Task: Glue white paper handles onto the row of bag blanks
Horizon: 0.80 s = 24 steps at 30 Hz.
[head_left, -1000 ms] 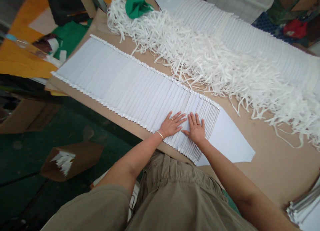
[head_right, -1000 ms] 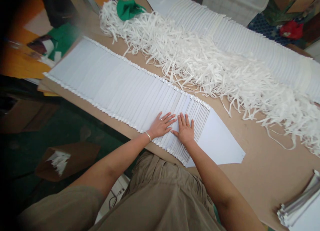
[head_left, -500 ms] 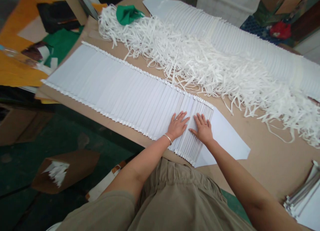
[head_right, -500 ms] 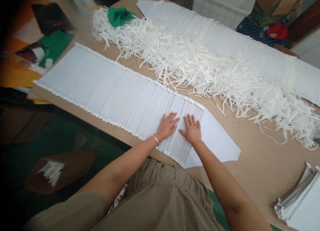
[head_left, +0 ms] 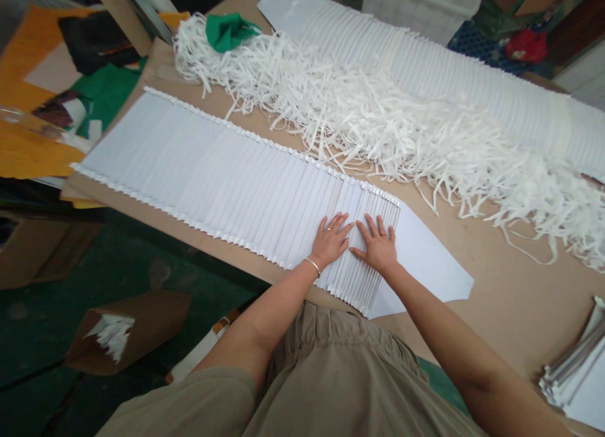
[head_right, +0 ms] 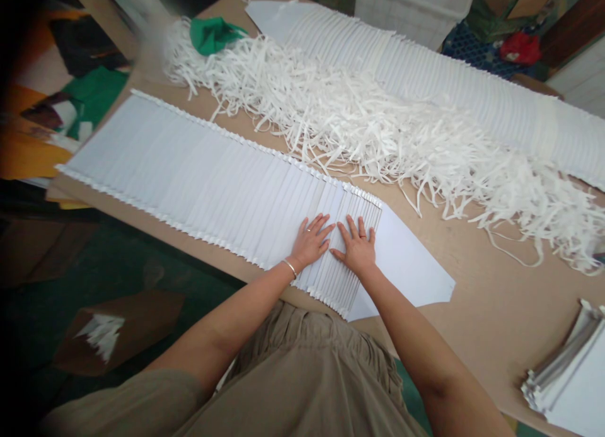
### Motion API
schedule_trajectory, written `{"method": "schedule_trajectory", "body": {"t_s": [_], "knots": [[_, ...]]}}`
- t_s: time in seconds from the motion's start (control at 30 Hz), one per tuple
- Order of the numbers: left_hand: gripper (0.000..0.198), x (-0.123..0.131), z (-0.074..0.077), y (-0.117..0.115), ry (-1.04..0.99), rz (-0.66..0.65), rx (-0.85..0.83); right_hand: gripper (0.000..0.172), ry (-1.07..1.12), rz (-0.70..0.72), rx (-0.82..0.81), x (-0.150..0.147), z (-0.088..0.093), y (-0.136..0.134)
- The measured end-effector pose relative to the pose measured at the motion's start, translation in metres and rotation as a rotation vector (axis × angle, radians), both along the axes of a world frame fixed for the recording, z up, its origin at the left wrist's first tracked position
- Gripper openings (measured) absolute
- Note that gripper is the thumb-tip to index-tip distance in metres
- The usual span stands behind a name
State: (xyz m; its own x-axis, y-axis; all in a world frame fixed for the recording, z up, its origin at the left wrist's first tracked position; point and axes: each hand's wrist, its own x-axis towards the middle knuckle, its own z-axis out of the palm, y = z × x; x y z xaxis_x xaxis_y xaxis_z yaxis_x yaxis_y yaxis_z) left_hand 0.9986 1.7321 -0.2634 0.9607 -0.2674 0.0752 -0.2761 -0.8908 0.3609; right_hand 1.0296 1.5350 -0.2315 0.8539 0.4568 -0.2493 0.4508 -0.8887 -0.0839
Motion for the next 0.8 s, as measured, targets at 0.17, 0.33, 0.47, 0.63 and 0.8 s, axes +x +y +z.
{"method": "schedule_trajectory", "body": {"t_s": [0.17,0.33,0.47,0.63,0.8], "knots": [[0.051,0.000,-0.001,0.000,-0.016,-0.003,-0.003,0.086,0.010,0.001,-0.010,-0.001,-0.001,-0.008],[0.051,-0.001,-0.002,0.001,-0.011,-0.006,0.011,0.085,0.007,-0.005,0.006,-0.002,-0.005,-0.010],[0.050,0.000,0.001,0.000,-0.008,-0.004,0.021,0.086,0.020,-0.005,0.005,0.000,-0.004,-0.016],[0.055,-0.002,0.006,-0.011,-0.025,-0.074,0.033,0.090,0.020,0.012,-0.002,0.006,0.000,-0.034],[0.058,-0.003,0.000,-0.022,0.003,-0.209,0.037,0.094,0.029,0.026,-0.028,0.006,0.000,-0.041]]}}
